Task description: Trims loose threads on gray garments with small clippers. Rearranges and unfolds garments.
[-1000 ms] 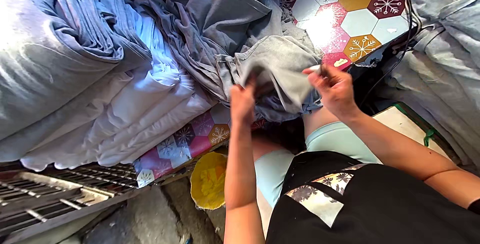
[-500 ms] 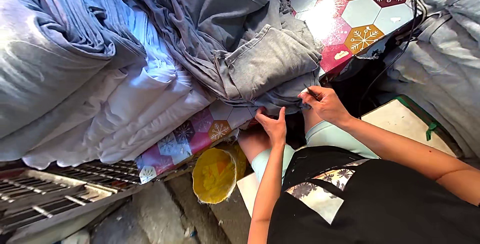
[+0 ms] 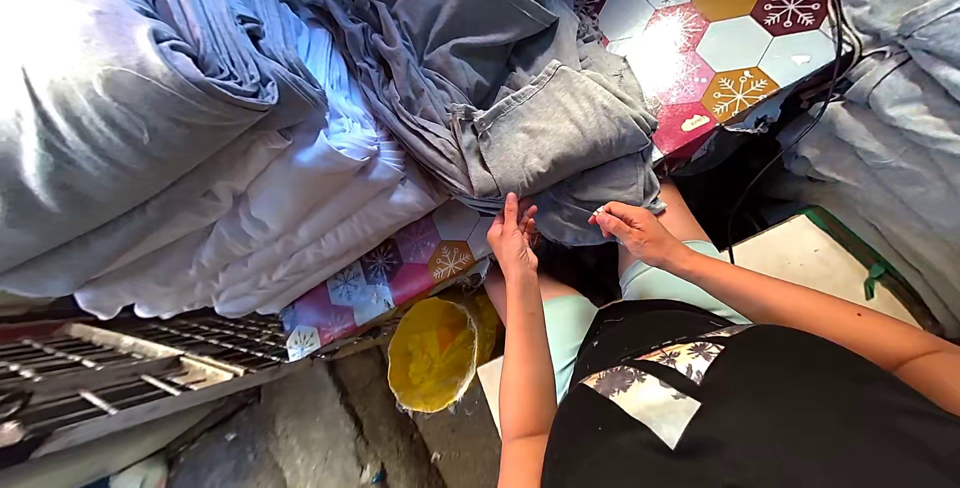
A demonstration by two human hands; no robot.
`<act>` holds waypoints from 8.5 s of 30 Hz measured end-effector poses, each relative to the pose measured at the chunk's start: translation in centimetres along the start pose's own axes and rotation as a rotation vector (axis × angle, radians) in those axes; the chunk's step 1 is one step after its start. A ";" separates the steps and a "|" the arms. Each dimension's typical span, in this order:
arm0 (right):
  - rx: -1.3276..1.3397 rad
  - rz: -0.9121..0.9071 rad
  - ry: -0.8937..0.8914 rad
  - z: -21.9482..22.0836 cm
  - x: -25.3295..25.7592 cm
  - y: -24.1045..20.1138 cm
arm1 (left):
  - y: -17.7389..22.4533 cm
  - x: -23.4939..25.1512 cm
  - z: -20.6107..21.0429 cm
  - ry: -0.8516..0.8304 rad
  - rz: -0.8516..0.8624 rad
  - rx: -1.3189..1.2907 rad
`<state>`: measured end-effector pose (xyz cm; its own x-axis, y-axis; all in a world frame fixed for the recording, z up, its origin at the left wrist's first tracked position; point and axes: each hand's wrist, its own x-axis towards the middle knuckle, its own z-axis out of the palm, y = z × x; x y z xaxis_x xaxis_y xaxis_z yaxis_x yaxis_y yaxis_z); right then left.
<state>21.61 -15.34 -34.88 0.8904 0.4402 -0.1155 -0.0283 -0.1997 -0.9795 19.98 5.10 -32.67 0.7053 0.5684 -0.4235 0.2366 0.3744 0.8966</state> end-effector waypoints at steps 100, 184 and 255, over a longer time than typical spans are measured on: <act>-0.315 -0.620 -0.035 2.3 -0.8 4.7 | -4.7 -6.0 -2.4 -0.267 -0.022 0.056; -0.574 -0.446 -0.345 -6.1 7.0 -2.4 | -3.2 -3.2 0.1 -0.345 0.635 0.580; 0.186 -0.124 -0.344 -2.7 4.3 -1.0 | 1.9 -2.3 -11.9 0.377 0.270 1.364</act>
<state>26.67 -15.60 -33.96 0.6891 0.7246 -0.0119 -0.0395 0.0212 -0.9990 10.85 13.28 -31.54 0.6665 0.7445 -0.0394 0.7218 -0.6311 0.2841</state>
